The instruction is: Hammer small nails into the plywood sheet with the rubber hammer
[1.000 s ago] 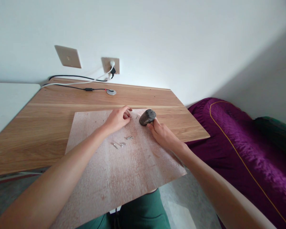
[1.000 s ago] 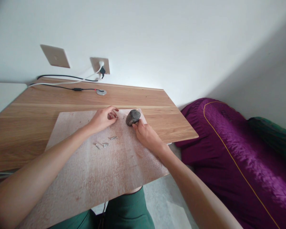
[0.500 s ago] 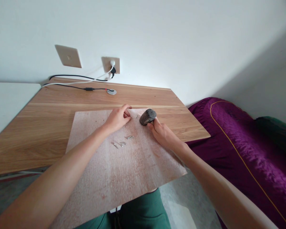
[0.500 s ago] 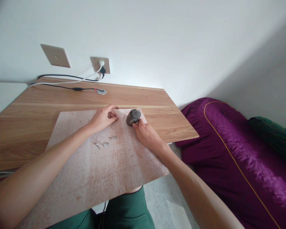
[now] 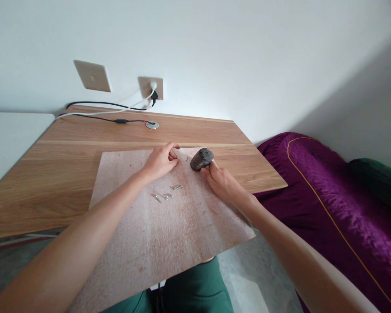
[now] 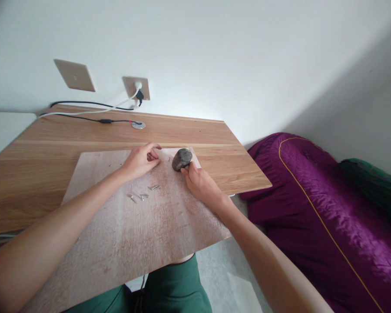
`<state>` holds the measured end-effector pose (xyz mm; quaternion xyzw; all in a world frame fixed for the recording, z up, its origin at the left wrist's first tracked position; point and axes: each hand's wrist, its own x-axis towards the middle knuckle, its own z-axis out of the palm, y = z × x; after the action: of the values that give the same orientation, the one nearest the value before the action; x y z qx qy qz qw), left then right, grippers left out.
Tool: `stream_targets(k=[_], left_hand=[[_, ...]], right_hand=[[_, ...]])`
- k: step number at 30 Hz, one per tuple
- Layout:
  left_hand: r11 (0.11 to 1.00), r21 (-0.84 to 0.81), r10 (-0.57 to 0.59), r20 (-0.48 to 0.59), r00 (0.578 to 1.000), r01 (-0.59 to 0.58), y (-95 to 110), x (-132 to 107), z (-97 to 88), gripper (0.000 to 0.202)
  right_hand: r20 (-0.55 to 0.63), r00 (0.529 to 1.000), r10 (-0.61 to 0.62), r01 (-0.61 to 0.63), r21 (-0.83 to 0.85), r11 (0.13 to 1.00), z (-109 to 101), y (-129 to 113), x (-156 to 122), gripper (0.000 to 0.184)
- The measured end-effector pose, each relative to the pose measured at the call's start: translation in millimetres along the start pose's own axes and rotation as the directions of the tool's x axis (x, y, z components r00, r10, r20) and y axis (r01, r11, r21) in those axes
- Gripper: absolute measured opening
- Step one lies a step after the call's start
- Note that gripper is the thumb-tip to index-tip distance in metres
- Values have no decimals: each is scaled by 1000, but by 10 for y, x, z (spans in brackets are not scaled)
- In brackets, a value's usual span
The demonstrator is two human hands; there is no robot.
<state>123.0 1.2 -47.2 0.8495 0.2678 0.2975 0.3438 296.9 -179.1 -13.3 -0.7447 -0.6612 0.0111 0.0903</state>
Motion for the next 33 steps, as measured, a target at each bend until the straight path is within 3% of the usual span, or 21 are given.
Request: stream_targets(k=[13,19,27,33], left_hand=[[1000,-26,13,11,1000,-13,-33,7,-3,38],[999,22,37,4,999,-37,-39,-7,-5,40],[998,63,18,-5,1000,-17,-43,-27,8,41],[996,89,4,-12,1000,-3,-26,-17,2,50]], right_hand=[[39,997,68,-75,230,970,1,62,57,21],[7,1000,15,-16,209,978,-99,-13,209,22],[-39,998,-57,62,144,988,-377,-293,376,28],[18,996,-86,84,79,993,-344,-354,536,29]])
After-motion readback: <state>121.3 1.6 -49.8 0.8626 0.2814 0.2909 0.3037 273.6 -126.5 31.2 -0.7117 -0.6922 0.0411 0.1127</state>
